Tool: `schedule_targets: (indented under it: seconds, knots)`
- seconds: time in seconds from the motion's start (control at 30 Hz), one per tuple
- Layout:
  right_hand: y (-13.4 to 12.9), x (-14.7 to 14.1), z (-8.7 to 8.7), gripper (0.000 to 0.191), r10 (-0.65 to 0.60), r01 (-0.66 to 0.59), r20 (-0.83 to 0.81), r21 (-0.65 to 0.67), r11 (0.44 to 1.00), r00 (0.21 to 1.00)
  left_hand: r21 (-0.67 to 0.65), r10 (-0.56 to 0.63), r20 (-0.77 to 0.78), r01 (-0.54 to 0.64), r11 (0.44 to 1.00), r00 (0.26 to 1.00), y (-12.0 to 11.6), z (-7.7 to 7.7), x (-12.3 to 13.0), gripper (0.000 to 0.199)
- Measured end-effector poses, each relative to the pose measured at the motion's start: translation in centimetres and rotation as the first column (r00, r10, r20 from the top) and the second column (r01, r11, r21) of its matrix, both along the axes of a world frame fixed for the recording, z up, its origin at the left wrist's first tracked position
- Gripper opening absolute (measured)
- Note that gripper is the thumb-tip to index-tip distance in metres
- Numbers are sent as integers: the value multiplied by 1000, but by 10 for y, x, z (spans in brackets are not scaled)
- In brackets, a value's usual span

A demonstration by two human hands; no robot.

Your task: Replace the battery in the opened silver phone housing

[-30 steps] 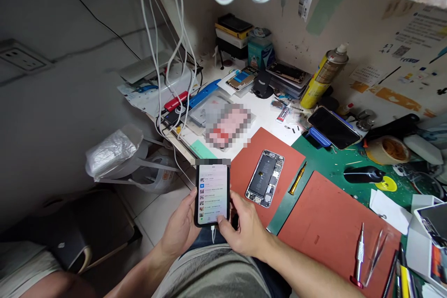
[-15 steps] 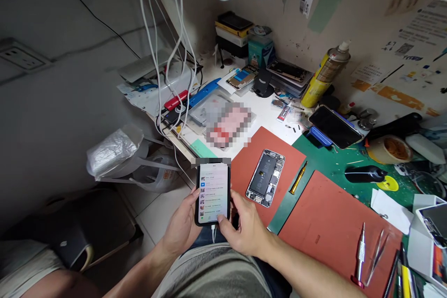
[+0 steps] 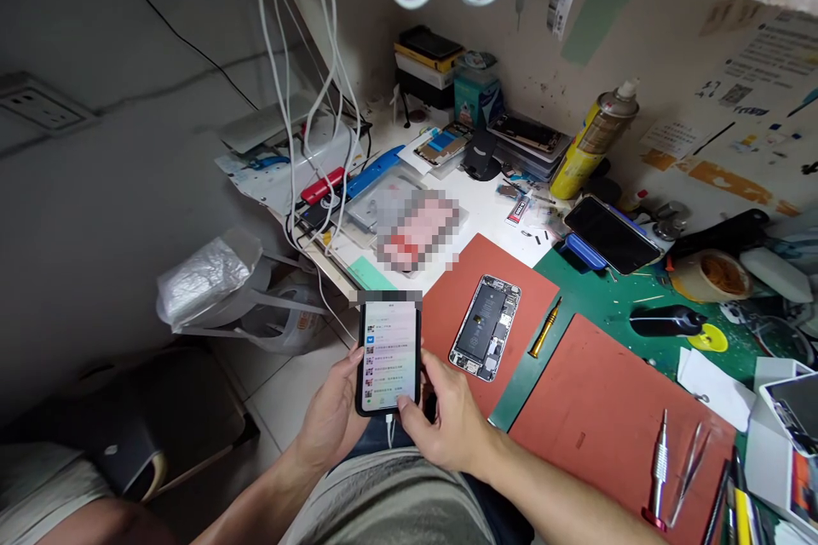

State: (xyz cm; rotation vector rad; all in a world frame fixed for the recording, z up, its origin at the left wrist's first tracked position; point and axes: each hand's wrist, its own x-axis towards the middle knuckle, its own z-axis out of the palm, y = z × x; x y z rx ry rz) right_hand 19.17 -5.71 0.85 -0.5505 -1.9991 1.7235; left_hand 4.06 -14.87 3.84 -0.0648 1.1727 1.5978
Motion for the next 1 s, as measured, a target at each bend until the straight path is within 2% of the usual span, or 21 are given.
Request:
schedule_targets:
  seconds: [0.23,0.47,0.7,1.0]
  knots:
    - [2,0,4,45,16,-16,-18,-23,1000,1000,-13,64,55,-63,998,996,1,7,2,43]
    - [0,1,3,43,3,-3,-2,10,1000,1000,12,62,74,-63,998,995,0,6,2,45]
    - [0,1,1,37,12,-12,30,-5,1000,999,35,10,69,-12,999,998,0,2,3,49]
    - [0,2,1,43,-5,5,22,17,1000,1000,42,20,51,-22,999,999,-1,-2,1,51]
